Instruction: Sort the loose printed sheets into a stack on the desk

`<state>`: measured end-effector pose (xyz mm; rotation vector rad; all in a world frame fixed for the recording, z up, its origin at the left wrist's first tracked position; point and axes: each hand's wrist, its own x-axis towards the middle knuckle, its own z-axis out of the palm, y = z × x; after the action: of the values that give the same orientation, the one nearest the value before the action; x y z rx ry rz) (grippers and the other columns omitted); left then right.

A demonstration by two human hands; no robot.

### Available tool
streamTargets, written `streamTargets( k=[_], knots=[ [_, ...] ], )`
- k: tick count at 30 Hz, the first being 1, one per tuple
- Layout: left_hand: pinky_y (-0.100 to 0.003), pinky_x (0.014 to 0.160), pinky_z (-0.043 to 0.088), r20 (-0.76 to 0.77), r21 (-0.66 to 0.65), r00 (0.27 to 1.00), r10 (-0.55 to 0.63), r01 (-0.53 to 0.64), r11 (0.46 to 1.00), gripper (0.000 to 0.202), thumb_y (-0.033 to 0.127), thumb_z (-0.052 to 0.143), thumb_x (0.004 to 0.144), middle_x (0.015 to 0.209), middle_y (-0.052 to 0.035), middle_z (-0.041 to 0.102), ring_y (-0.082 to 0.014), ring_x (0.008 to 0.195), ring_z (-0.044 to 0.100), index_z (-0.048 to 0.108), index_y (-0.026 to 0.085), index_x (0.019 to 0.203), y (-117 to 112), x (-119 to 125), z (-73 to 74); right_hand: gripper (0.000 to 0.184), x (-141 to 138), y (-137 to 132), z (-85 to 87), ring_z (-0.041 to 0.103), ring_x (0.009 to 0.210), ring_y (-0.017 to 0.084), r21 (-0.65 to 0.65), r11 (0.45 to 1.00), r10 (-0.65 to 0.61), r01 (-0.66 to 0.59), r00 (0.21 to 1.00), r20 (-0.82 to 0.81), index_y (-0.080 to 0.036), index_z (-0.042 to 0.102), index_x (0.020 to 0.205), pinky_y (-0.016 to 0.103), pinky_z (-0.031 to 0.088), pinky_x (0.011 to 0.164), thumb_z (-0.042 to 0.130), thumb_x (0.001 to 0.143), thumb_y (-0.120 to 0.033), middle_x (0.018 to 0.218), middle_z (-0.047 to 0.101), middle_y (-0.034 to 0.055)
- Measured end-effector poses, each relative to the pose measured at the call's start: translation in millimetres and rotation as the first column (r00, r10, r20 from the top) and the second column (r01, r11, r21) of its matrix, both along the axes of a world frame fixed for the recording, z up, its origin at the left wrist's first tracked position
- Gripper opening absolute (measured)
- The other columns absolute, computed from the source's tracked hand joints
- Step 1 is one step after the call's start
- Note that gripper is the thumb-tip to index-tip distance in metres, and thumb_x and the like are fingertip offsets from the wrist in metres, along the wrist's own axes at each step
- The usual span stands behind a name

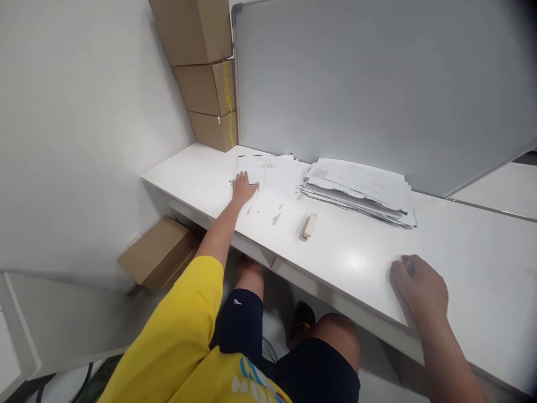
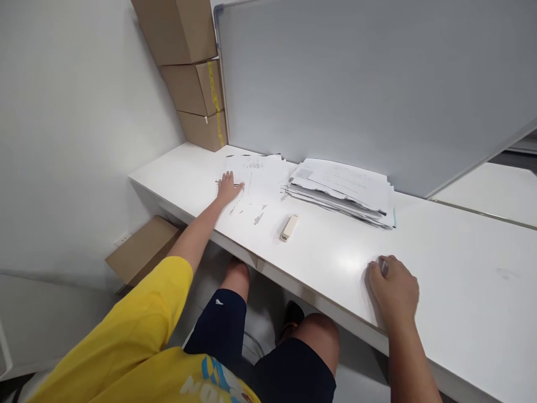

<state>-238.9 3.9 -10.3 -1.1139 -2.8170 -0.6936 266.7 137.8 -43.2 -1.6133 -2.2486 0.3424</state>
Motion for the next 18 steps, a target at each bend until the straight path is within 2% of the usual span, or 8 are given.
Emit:
streamTargets(
  k=[3, 6, 9, 12, 14, 18],
  knots=[
    [-0.050, 0.124, 0.012, 0.011, 0.088, 0.979, 0.204, -0.204, 0.975, 0.077, 0.048, 0.052, 0.092, 0.161, -0.0262, 0.026, -0.0344, 0.153, 0.019, 0.032, 0.004, 0.152, 4.0, -2.5, -3.1, 0.058, 1.4, -0.9, 0.9, 0.057, 0.124, 0.039, -0.015, 1.000, -0.002, 0.002, 1.000, -0.023, -0.020, 0.064, 0.118, 0.048, 0.047, 0.094, 0.032, 0.085, -0.056, 0.125, 0.065, 0.0172],
    [-0.047, 0.123, 0.017, 0.027, 0.163, 0.961, 0.275, -0.275, 0.947, 0.067, 0.044, 0.052, 0.093, 0.152, -0.0269, 0.042, -0.0327, 0.148, 0.030, 0.043, 0.002, 0.145, 1.9, -1.4, -4.7, 0.060, 1.1, -3.0, 3.9, 0.056, 0.124, 0.038, -0.033, 0.999, 0.005, -0.006, 1.000, -0.028, -0.019, 0.063, 0.120, 0.048, 0.046, 0.094, 0.031, 0.085, -0.054, 0.125, 0.065, 0.0183],
    [-0.046, 0.120, 0.022, 0.028, 0.193, 0.964, 0.263, -0.263, 0.945, 0.050, 0.039, 0.052, 0.094, 0.138, -0.0245, 0.056, -0.0310, 0.141, 0.040, 0.058, 0.004, 0.130, -2.0, -0.8, -3.5, 0.062, -1.7, -5.9, 8.2, 0.057, 0.121, 0.040, -0.039, 0.999, 0.007, -0.007, 1.000, -0.006, -0.016, 0.062, 0.120, 0.050, 0.046, 0.093, 0.028, 0.084, -0.054, 0.123, 0.065, 0.0205],
    [-0.044, 0.117, 0.029, 0.034, 0.204, 0.972, 0.234, -0.236, 0.950, 0.038, 0.030, 0.047, 0.095, 0.131, -0.0216, 0.061, -0.0285, 0.134, 0.049, 0.066, 0.007, 0.119, -3.9, -4.3, -1.2, 0.060, -4.2, -7.7, 11.2, 0.060, 0.114, 0.041, -0.030, 1.000, 0.008, -0.007, 1.000, 0.017, -0.017, 0.062, 0.116, 0.050, 0.046, 0.091, 0.027, 0.084, -0.054, 0.118, 0.066, 0.0207],
    [-0.040, 0.115, 0.034, 0.049, 0.217, 0.975, 0.219, -0.224, 0.950, 0.038, 0.027, 0.046, 0.094, 0.132, -0.0192, 0.061, -0.0264, 0.130, 0.053, 0.065, 0.009, 0.122, -3.9, -9.4, -0.3, 0.057, -4.5, -7.9, 11.6, 0.061, 0.111, 0.040, -0.019, 1.000, 0.001, 0.000, 1.000, 0.017, -0.019, 0.062, 0.113, 0.049, 0.047, 0.089, 0.028, 0.084, -0.054, 0.115, 0.067, 0.0192],
    [-0.032, 0.110, 0.041, 0.111, 0.275, 0.978, 0.178, -0.202, 0.940, 0.049, 0.023, 0.048, 0.092, 0.142, -0.0147, 0.054, -0.0220, 0.127, 0.056, 0.052, 0.013, 0.140, -2.6, -26.2, -1.2, 0.054, -2.6, -5.7, 9.0, 0.061, 0.112, 0.040, 0.002, 1.000, -0.007, 0.007, 1.000, 0.015, -0.020, 0.062, 0.112, 0.048, 0.047, 0.088, 0.030, 0.084, -0.053, 0.118, 0.067, 0.0180]
  ],
)
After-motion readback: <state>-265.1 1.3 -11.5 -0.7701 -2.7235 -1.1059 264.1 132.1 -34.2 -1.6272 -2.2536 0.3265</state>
